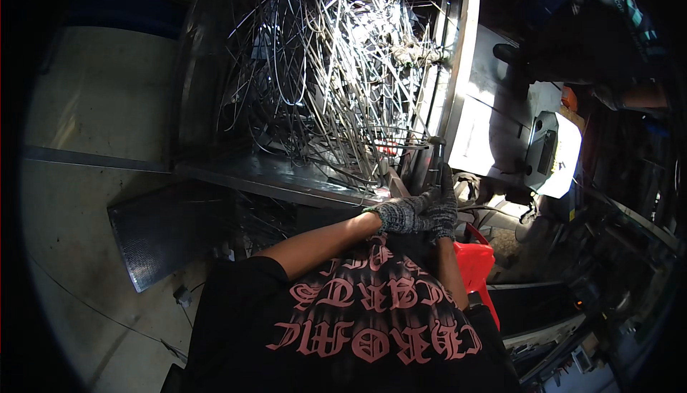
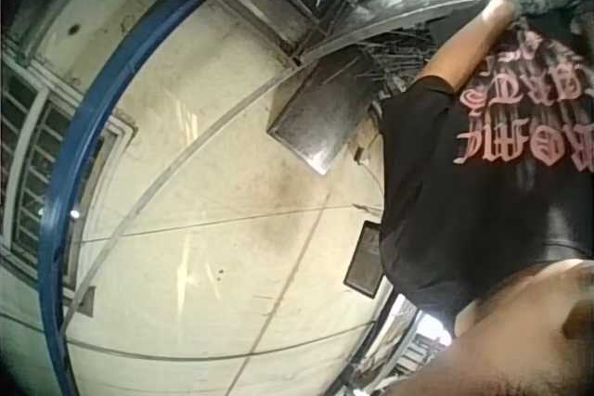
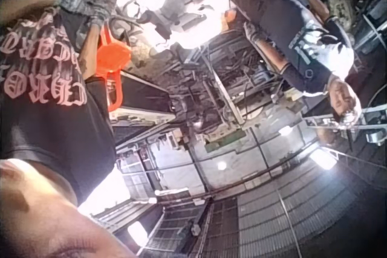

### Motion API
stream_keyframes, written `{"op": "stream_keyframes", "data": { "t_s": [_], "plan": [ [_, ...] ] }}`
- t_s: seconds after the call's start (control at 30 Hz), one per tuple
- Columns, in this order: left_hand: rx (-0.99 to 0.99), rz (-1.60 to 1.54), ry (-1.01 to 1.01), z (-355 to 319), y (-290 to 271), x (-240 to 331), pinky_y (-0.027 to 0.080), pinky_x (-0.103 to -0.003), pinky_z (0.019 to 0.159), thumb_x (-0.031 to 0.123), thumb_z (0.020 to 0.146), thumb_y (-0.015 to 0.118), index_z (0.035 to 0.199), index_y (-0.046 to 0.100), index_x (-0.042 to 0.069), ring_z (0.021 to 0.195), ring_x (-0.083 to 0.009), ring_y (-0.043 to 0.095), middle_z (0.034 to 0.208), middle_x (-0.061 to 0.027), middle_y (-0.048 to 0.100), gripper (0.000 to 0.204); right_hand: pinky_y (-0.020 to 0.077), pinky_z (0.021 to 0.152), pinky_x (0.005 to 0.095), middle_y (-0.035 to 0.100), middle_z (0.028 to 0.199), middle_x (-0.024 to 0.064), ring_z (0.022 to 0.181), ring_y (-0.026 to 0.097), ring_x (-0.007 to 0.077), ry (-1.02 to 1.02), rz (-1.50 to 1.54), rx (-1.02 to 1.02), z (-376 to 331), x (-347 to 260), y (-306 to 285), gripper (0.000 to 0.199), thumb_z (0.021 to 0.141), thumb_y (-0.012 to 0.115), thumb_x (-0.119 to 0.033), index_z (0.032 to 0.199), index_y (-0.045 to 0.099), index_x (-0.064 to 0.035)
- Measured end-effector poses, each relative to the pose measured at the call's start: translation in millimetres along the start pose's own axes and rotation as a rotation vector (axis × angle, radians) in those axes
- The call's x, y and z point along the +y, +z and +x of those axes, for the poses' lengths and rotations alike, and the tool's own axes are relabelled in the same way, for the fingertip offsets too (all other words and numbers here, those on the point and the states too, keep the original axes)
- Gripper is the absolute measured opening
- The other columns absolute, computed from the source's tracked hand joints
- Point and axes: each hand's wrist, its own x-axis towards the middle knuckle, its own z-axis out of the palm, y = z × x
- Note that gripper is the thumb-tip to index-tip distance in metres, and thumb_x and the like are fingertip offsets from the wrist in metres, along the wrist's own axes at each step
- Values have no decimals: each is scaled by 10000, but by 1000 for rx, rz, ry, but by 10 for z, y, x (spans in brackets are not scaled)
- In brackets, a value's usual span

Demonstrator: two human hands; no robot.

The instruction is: Cutting and sorting metal wire scrap in a fabrication facility.

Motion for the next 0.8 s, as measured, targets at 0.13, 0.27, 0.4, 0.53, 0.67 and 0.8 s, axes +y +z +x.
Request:
{"op": "stream_keyframes", "data": {
  "t_s": [0.13,0.27,0.4,0.53,0.67,0.8],
  "plan": [
    [-91,-1,-30,-17,-93,102,325,-352,1122,455,909,628,1529,137,-16,1350,-315,437,1479,-272,386,920,235,1182,294,276,1576,75,1429,296,191,5,90,3,-8,-46,24,735,862,387,124,1547,197,-62],
    [-70,-72,13,14,-31,20,324,-349,1120,439,916,630,1532,111,-17,1351,-306,433,1483,-273,380,926,196,1201,296,241,1590,69,1456,242,191,245,1295,26,35,-58,38,707,883,304,148,1549,182,-58],
    [-115,-76,-32,-42,-162,211,312,-344,1129,425,921,629,1533,94,-19,1367,-306,410,1494,-267,368,926,192,1206,295,209,1602,77,1463,224,190,60,462,-9,-13,-44,55,691,898,261,145,1552,155,-53],
    [-59,-118,91,-26,-91,143,305,-340,1133,411,917,640,1533,101,-17,1373,-305,402,1498,-265,365,924,214,1187,287,258,1588,82,1450,265,190,-18,146,-10,8,88,-10,766,854,429,131,1550,168,-52],
    [-16,-22,82,4,-23,23,304,-341,1133,399,913,650,1533,102,-16,1374,-298,398,1501,-267,360,926,228,1173,279,283,1579,84,1436,293,186,-14,127,-4,-5,67,-17,773,846,449,131,1549,185,-52],
    [-73,-110,54,5,-42,48,276,-341,1150,378,912,658,1532,97,-19,1401,-280,355,1529,-261,313,926,219,1195,298,248,1583,68,1433,284,192,-38,-42,-3,-19,23,4,672,910,309,133,1545,181,-46]
  ]
}}
